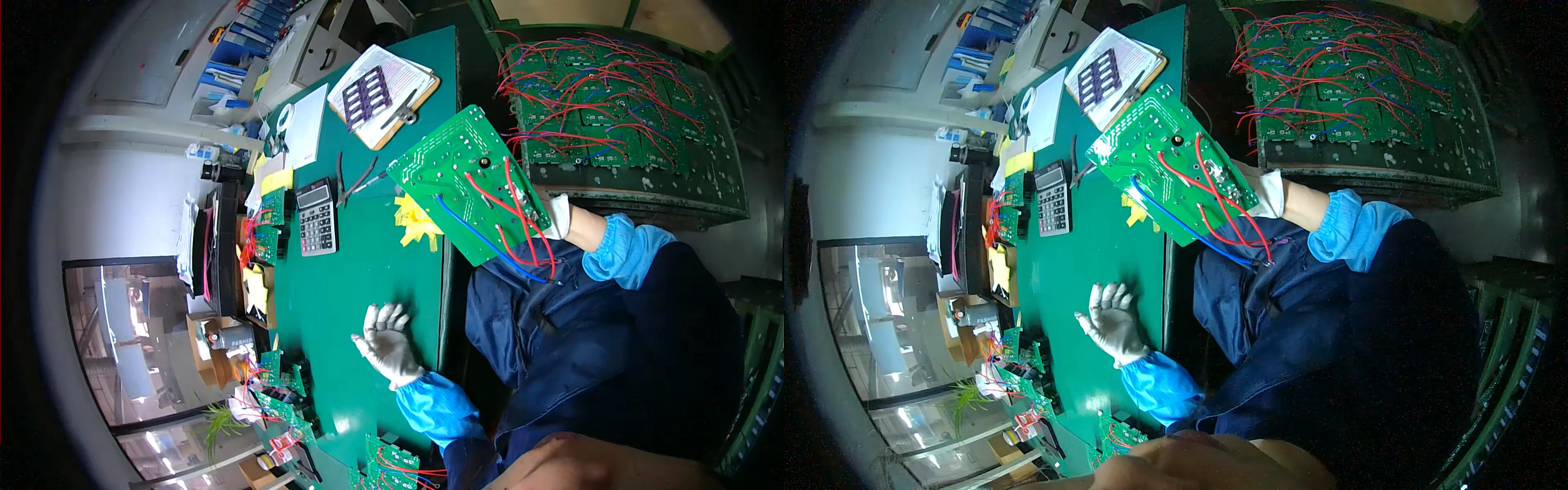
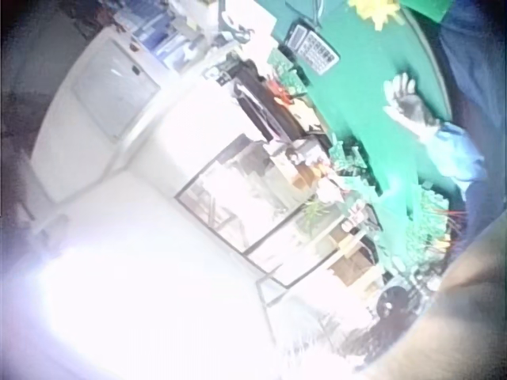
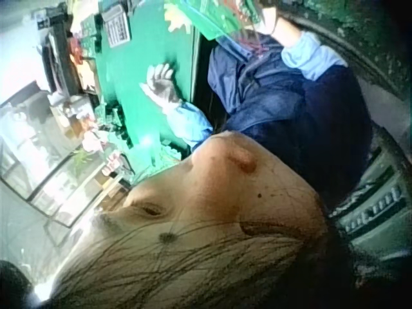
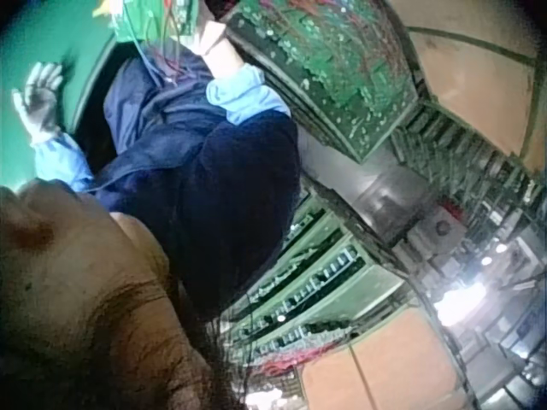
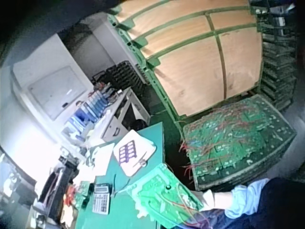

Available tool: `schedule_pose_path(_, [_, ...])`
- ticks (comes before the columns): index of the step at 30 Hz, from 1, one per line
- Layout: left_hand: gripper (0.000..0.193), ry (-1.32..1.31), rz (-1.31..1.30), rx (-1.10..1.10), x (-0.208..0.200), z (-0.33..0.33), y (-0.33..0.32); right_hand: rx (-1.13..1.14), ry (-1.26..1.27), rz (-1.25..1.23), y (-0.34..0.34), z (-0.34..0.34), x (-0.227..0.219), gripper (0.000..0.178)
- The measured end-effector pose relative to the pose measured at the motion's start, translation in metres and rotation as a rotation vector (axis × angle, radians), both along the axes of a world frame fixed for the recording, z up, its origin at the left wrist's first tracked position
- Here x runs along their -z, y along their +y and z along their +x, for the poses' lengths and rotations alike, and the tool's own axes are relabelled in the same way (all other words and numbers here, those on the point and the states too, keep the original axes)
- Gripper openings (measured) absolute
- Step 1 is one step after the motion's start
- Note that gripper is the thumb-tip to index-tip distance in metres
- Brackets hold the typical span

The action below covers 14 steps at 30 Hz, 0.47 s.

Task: Assembling capacitors and wiring onto printed circuit boards at an industrial workbench.

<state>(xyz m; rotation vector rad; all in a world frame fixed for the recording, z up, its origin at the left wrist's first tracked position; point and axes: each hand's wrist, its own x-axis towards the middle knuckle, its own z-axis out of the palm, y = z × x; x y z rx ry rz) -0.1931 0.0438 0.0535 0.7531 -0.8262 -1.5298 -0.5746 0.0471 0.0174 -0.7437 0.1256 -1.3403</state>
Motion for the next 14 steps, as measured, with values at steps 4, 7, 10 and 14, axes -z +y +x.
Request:
schedule_pose_path(4, [0.068, -0.309, -0.082, 0.148, -0.003, -0.099, 0.005, -0.221, -0.388, 0.149, 0.004, -0.025, 0.022, 0.045])
schedule_pose_path(7, [0.062, -0.402, 0.069, 0.128, -0.037, -0.18, 0.011, -0.228, -0.523, 0.241, -0.006, -0.005, 0.018, 0.029])
schedule_pose_path(10, [0.073, -0.372, -0.329, 0.267, 0.013, -0.23, 0.017, 0.281, 0.624, 0.462, 0.011, -0.003, 0.012, 0.045])
schedule_pose_path(14, [0.075, -0.35, -0.048, 0.352, 0.028, -0.265, 0.022, 0.707, 0.426, 0.003, 0.03, -0.037, -0.006, 0.046])
